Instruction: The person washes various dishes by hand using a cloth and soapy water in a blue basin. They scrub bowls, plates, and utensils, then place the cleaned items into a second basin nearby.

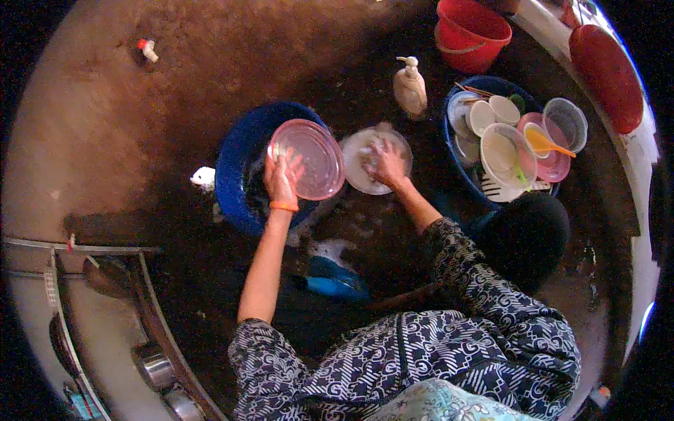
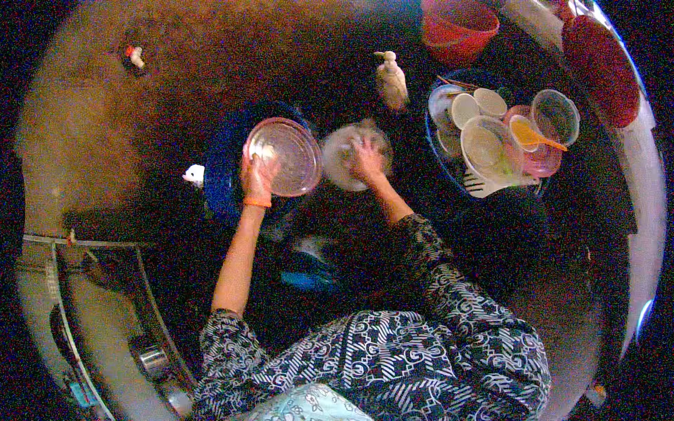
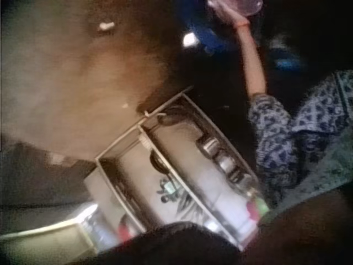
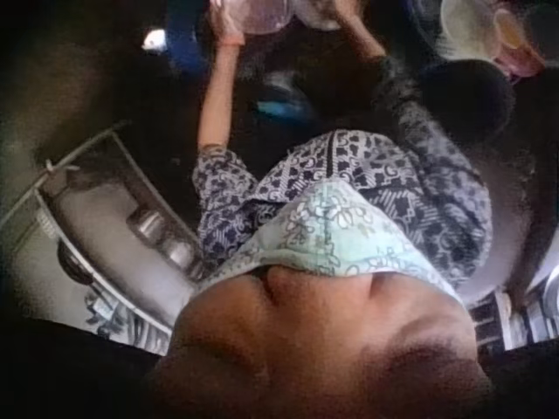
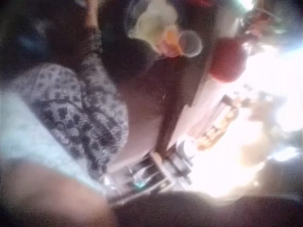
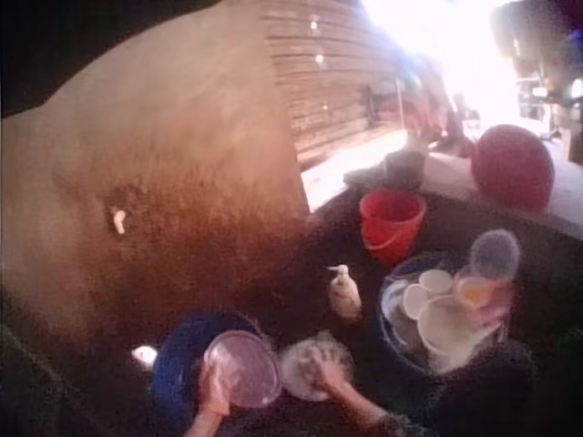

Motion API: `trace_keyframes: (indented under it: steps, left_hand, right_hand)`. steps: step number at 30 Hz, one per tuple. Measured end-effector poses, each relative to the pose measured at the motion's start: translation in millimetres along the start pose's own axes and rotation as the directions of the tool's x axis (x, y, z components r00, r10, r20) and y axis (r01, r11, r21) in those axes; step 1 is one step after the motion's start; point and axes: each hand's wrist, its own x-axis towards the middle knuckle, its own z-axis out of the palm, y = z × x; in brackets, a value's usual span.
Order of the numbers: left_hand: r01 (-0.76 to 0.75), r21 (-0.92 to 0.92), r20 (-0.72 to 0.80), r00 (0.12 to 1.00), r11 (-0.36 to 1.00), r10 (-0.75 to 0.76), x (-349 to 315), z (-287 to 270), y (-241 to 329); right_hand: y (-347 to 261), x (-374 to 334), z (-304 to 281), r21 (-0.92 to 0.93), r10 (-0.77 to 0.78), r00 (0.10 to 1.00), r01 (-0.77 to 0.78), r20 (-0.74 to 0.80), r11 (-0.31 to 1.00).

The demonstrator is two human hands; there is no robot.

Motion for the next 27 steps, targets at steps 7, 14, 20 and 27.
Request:
trace_keyframes:
  steps: [7, 14, 20, 27]
  left_hand:
    - [0.030, 0.153, 0.070, 0.997, 0.988, -0.041, 22.3, -12.9, -6.8]
    - [0.074, 0.147, 0.096, 0.991, 0.986, -0.088, 34.0, -7.7, -18.7]
    - [-0.151, 0.211, 0.237, 0.966, 0.966, 0.100, 69.8, -4.8, -51.1]
    - [0.144, -0.340, 0.341, 0.940, 0.929, -0.020, 54.9, 23.8, -41.4]
  right_hand:
    - [3.8, 36.5, 43.0, -0.311, -0.011, 0.970, 0.088, 0.243, 0.946]
    - [-4.7, 36.8, 42.0, 0.353, 0.089, 0.993, -0.110, 0.075, 0.929]
    - [-110.2, 23.5, -10.9, 0.642, -0.384, 0.884, 0.460, -0.267, 0.613]
    - [-120.7, 38.4, -43.5, 0.233, -0.265, 0.912, 0.344, -0.311, 0.910]
